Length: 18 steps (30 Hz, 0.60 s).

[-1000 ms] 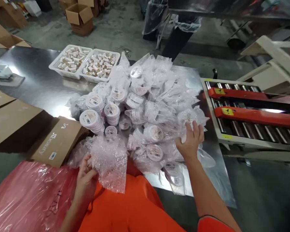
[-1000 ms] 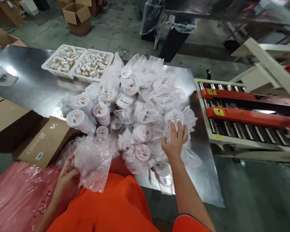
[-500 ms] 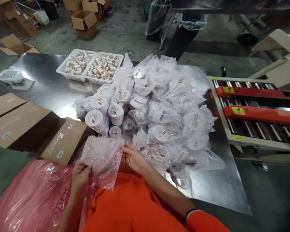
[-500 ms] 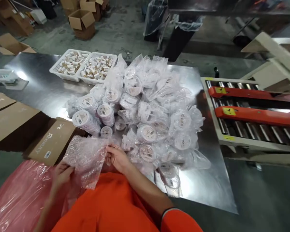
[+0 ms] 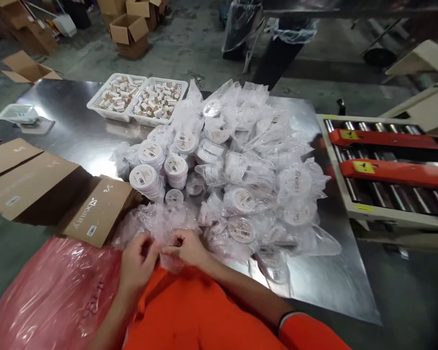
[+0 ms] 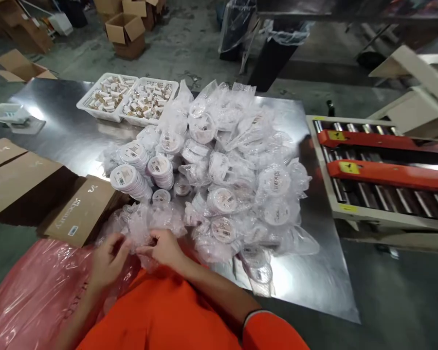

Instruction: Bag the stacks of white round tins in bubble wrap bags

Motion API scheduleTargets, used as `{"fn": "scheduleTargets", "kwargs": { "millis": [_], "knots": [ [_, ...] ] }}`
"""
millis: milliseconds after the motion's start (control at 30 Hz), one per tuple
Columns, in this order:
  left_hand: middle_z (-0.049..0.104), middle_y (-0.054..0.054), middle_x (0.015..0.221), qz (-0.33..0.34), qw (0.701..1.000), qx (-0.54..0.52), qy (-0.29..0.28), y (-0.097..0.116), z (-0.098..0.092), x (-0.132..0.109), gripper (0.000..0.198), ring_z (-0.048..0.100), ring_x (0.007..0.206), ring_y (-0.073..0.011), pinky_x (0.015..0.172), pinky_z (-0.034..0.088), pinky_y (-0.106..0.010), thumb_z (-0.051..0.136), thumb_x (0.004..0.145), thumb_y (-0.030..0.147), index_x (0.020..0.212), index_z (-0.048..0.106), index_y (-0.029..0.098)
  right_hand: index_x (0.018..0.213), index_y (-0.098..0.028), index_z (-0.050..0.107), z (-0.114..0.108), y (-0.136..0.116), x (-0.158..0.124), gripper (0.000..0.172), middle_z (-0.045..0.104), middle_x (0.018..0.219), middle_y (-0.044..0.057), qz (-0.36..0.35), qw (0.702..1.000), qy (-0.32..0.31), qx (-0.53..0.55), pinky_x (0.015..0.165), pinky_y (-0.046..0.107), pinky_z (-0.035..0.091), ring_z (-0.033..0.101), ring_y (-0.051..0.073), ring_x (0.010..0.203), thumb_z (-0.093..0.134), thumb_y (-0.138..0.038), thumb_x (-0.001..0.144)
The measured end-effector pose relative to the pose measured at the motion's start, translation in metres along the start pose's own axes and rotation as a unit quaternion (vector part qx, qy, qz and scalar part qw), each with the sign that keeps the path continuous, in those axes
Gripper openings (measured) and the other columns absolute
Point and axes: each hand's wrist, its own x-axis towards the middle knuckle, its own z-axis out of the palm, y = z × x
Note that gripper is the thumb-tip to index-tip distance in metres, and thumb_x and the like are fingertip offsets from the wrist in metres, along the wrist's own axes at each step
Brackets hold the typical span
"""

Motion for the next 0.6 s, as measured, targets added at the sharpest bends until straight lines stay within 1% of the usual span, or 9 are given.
{"fn": "scheduleTargets", "kwargs": {
  "millis": [67,167,300,367,433,500,533,567,600],
  "knots": [
    [0.048,0.003,0.057,-0.033,0.995,-0.044,-0.087,0.005,0.013,-0.007,0.031,0.044,0.056,-0.0131,0.054,0.033,-0.024,0.057,0.077,0.047,0.062,0.049,0.021,0.052,-0.017,0.047,0.008,0.001,-0.003,0.033,0.040,0.050,-0.007,-0.019,0.998,0.018,-0.059,0.050,0.022,0.021,0.033,0.008,0.052,0.071,-0.035,0.065],
    [0.044,0.004,0.054,-0.109,0.980,-0.135,-0.095,0.002,0.026,-0.005,0.038,0.041,0.054,-0.0110,0.052,0.032,-0.023,0.059,0.072,0.052,0.058,0.043,0.020,0.048,-0.017,0.044,0.012,-0.001,-0.004,0.036,0.039,0.049,-0.007,-0.043,0.989,0.026,-0.139,0.050,0.023,0.019,0.033,0.007,0.051,0.071,-0.034,0.064],
    [0.050,0.004,0.058,-0.216,0.913,-0.299,-0.171,-0.006,0.030,0.002,0.038,0.047,0.055,-0.0108,0.053,0.038,-0.022,0.067,0.062,0.053,0.063,0.050,0.019,0.044,-0.017,0.047,0.012,0.001,0.000,0.040,0.044,0.047,-0.006,-0.083,0.975,-0.010,-0.204,0.050,0.024,0.018,0.033,0.007,0.049,0.072,-0.039,0.066],
    [0.054,0.002,0.060,-0.246,0.889,-0.332,-0.195,-0.009,0.031,0.003,0.036,0.052,0.057,-0.0123,0.057,0.042,-0.023,0.068,0.062,0.051,0.066,0.055,0.017,0.044,-0.017,0.048,0.013,0.006,0.002,0.043,0.041,0.045,-0.006,-0.112,0.970,-0.045,-0.212,0.050,0.025,0.017,0.033,0.007,0.048,0.071,-0.044,0.068],
    [0.054,0.002,0.058,-0.250,0.892,-0.327,-0.187,-0.013,0.031,0.002,0.034,0.052,0.055,-0.0127,0.055,0.043,-0.024,0.067,0.063,0.049,0.063,0.055,0.017,0.043,-0.017,0.048,0.012,0.013,0.004,0.049,0.039,0.043,-0.005,-0.123,0.973,-0.102,-0.165,0.049,0.024,0.017,0.034,0.008,0.047,0.067,-0.052,0.071],
    [0.052,0.001,0.054,-0.239,0.912,-0.295,-0.156,-0.020,0.027,0.002,0.033,0.049,0.052,-0.0127,0.051,0.041,-0.024,0.065,0.064,0.048,0.056,0.053,0.018,0.044,-0.017,0.045,0.005,0.018,0.010,0.055,0.039,0.044,-0.005,-0.107,0.981,-0.145,-0.071,0.047,0.023,0.020,0.035,0.008,0.046,0.059,-0.061,0.075],
    [0.052,0.001,0.054,-0.238,0.918,-0.284,-0.141,-0.026,0.022,0.002,0.033,0.049,0.052,-0.0129,0.050,0.041,-0.024,0.064,0.064,0.048,0.055,0.052,0.018,0.046,-0.018,0.046,-0.001,0.020,0.017,0.056,0.040,0.045,-0.004,-0.092,0.985,-0.143,-0.021,0.046,0.023,0.023,0.037,0.008,0.046,0.054,-0.064,0.078],
    [0.052,0.001,0.053,-0.239,0.927,-0.263,-0.117,-0.033,0.015,0.002,0.033,0.048,0.051,-0.0133,0.050,0.041,-0.025,0.062,0.064,0.048,0.054,0.051,0.019,0.049,-0.018,0.047,-0.008,0.021,0.026,0.057,0.043,0.047,-0.003,-0.074,0.991,-0.112,0.018,0.046,0.023,0.027,0.039,0.009,0.047,0.047,-0.065,0.082],
    [0.052,0.000,0.053,-0.239,0.938,-0.234,-0.090,-0.040,0.008,0.002,0.033,0.049,0.052,-0.0139,0.050,0.041,-0.025,0.061,0.064,0.048,0.054,0.052,0.019,0.054,-0.018,0.050,-0.016,0.022,0.038,0.056,0.047,0.050,-0.002,-0.051,0.997,-0.050,0.033,0.047,0.023,0.031,0.042,0.010,0.049,0.041,-0.063,0.086]
  ]
}}
